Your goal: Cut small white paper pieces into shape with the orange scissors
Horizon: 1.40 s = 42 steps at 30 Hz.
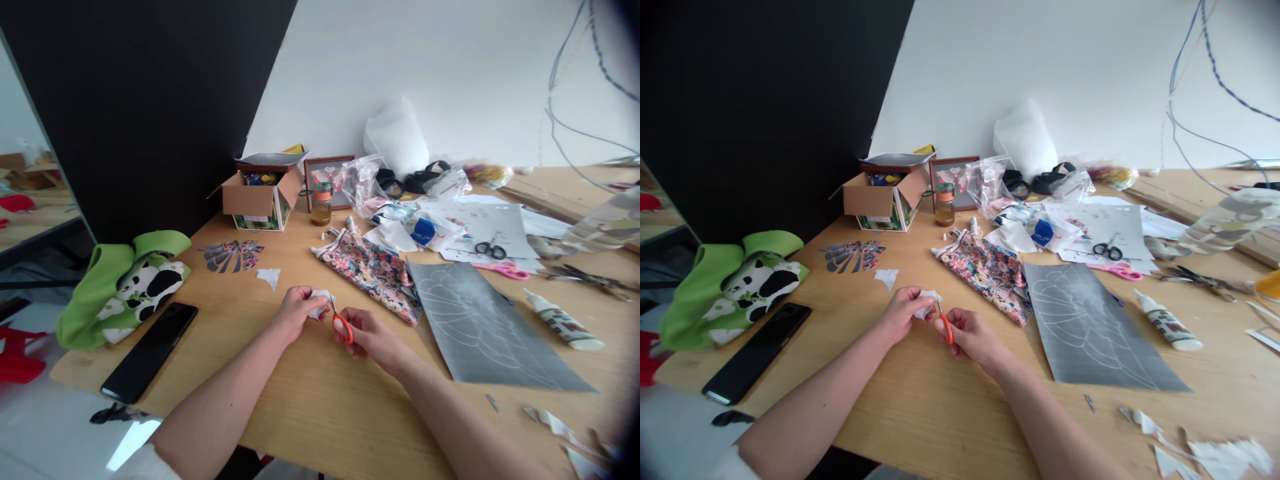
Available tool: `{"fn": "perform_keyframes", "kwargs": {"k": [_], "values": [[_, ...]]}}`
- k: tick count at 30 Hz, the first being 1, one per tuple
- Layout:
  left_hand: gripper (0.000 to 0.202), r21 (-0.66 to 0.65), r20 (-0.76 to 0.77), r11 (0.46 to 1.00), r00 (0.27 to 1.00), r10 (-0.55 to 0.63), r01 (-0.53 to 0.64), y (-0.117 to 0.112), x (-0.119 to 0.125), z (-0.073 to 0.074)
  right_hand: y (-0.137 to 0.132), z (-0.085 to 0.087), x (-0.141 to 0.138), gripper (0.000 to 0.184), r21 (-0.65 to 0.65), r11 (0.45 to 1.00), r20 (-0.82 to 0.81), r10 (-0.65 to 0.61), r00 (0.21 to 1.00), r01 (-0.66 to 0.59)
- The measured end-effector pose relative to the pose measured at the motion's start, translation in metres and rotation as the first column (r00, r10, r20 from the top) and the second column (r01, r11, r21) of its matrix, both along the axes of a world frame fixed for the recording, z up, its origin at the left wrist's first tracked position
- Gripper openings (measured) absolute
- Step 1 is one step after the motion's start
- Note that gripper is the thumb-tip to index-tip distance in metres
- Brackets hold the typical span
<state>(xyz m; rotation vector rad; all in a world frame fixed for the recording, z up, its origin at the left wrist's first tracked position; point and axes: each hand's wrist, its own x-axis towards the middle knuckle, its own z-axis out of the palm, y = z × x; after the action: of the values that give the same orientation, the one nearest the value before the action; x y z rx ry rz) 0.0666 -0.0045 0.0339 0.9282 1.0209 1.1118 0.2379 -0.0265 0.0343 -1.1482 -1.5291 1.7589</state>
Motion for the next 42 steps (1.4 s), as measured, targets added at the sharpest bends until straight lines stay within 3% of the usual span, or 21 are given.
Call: {"fn": "perform_keyframes", "kwargs": {"k": [12, 35, 42], "values": [[0.019, 0.087, -0.080, 0.996, 0.997, -0.001, 0.008, -0.0025, 0.0011, 0.0035, 0.0008, -0.0003, -0.0004, 0.054, 0.002, 1.000, -0.019, -0.009, 1.000, 0.009], [0.025, -0.014, 0.002, 1.000, 1.000, 0.023, -0.023, 0.0010, -0.0014, 0.0001, 0.0008, -0.0018, 0.0002, 0.053, 0.009, 1.000, -0.044, -0.010, 0.999, 0.011], [0.023, 0.012, -0.003, 1.000, 1.000, -0.029, 0.029, 0.0005, -0.0023, -0.0002, -0.0005, -0.0020, 0.0009, 0.052, -0.017, 0.999, -0.070, 0.028, 0.997, -0.029]]}}
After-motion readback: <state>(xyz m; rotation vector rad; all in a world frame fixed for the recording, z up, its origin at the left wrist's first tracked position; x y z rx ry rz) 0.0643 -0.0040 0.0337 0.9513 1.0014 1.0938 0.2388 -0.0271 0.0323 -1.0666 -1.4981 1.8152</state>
